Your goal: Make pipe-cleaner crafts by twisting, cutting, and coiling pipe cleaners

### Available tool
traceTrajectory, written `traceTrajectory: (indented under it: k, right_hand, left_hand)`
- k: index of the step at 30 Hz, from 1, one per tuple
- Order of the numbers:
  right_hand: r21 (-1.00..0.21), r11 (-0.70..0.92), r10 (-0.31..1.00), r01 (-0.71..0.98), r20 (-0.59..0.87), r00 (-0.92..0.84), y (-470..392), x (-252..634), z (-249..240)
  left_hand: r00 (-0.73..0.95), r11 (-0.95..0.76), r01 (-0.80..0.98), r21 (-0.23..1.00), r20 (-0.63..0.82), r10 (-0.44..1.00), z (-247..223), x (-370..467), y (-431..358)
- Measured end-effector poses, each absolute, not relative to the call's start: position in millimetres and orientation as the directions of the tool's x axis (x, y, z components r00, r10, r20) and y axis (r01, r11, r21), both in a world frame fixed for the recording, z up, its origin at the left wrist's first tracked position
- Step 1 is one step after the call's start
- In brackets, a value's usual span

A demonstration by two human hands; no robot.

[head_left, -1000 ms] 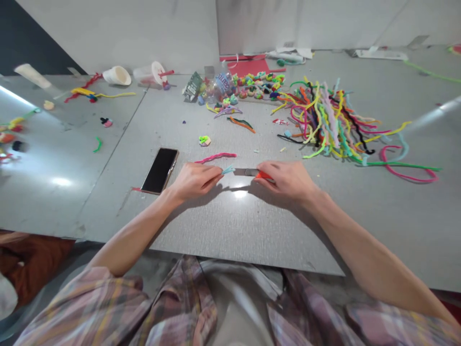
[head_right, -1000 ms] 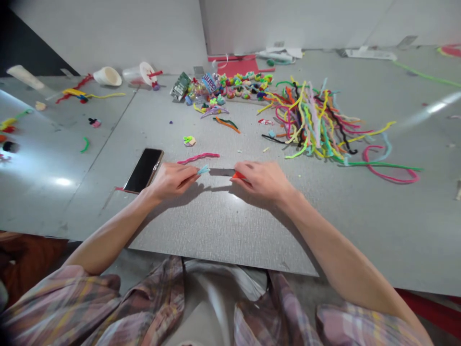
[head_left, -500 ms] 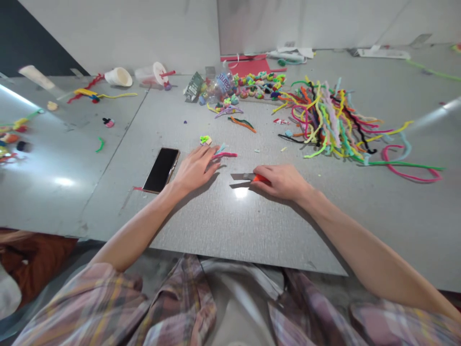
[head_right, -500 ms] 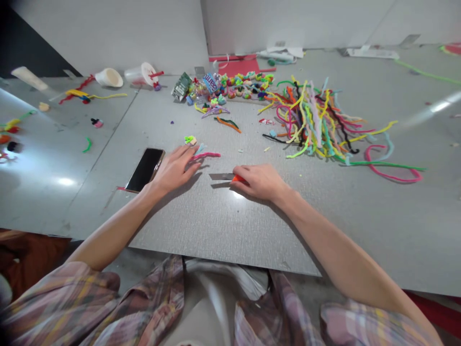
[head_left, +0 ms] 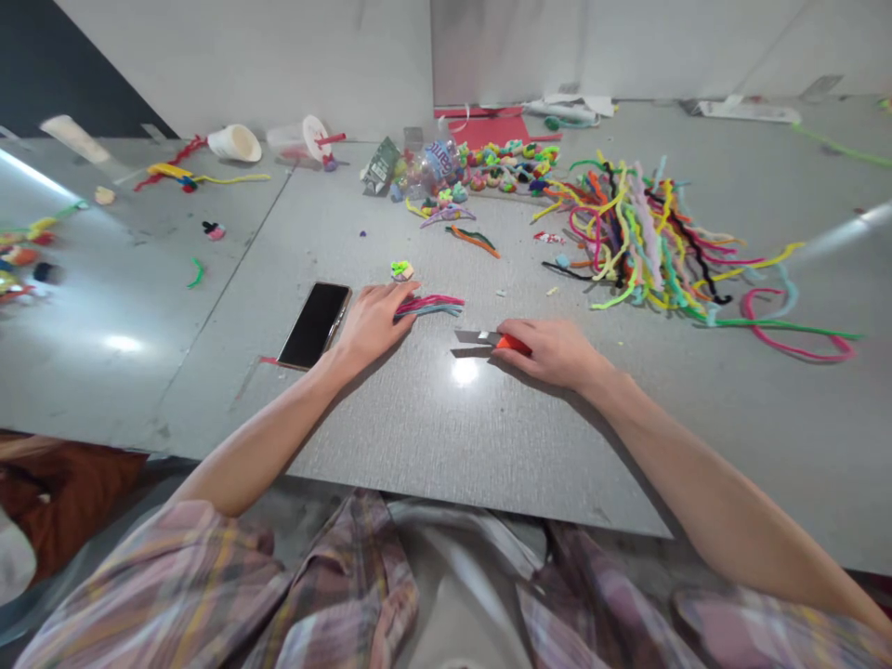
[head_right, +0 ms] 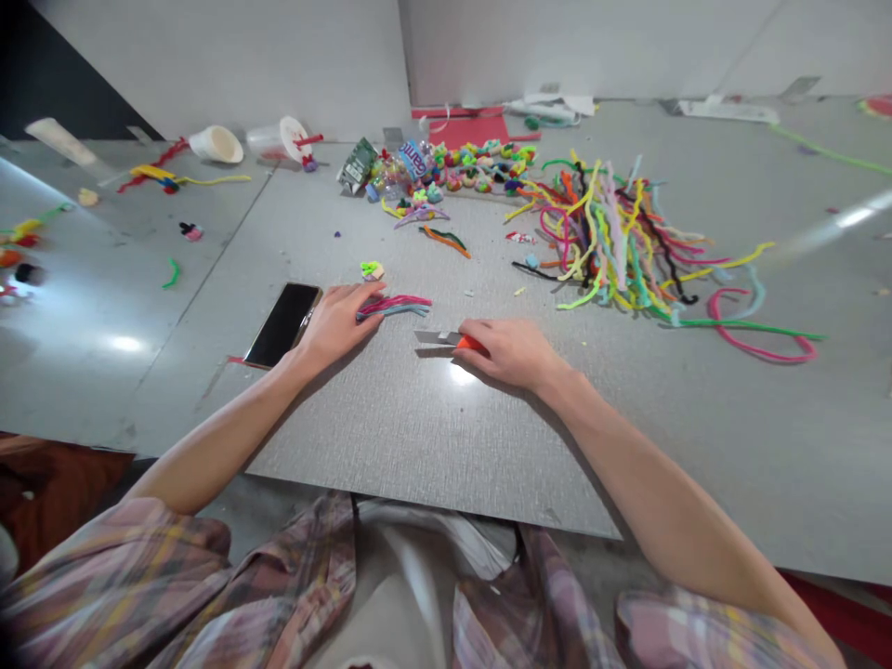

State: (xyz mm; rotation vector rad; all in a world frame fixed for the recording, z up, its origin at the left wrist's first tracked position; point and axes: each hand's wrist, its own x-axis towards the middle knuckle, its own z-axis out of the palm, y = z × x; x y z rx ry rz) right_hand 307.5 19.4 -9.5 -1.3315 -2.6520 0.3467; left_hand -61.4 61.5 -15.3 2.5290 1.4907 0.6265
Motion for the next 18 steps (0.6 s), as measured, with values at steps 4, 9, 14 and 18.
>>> traceTrajectory:
  k: [4, 9, 14, 18]
  right_hand:
    - [-0.282, 0.573, 0.806, 0.769, 0.028, -0.591, 19.0, 307.7, -8.4]
    - [-0.277, 0.575, 0.806, 0.770, 0.027, -0.592, 19.1, 308.5, -9.1]
    - [-0.266, 0.574, 0.808, 0.774, 0.034, -0.588, 19.7, 309.2, -10.7]
    - [-0.270, 0.571, 0.810, 0.775, 0.038, -0.585, 20.1, 309.2, -11.0]
  left_hand:
    - [0.390, -0.483, 0.811, 0.331, 0.310, 0.867, -18.8, -66.4, 66.4]
    - [0.364, -0.467, 0.819, 0.333, 0.327, 0.872, -17.4, -69.6, 67.9]
    - [0.295, -0.416, 0.849, 0.325, 0.362, 0.884, -17.4, -70.8, 67.5]
    - [0.254, -0.371, 0.871, 0.321, 0.353, 0.900, -16.7, -71.2, 66.9]
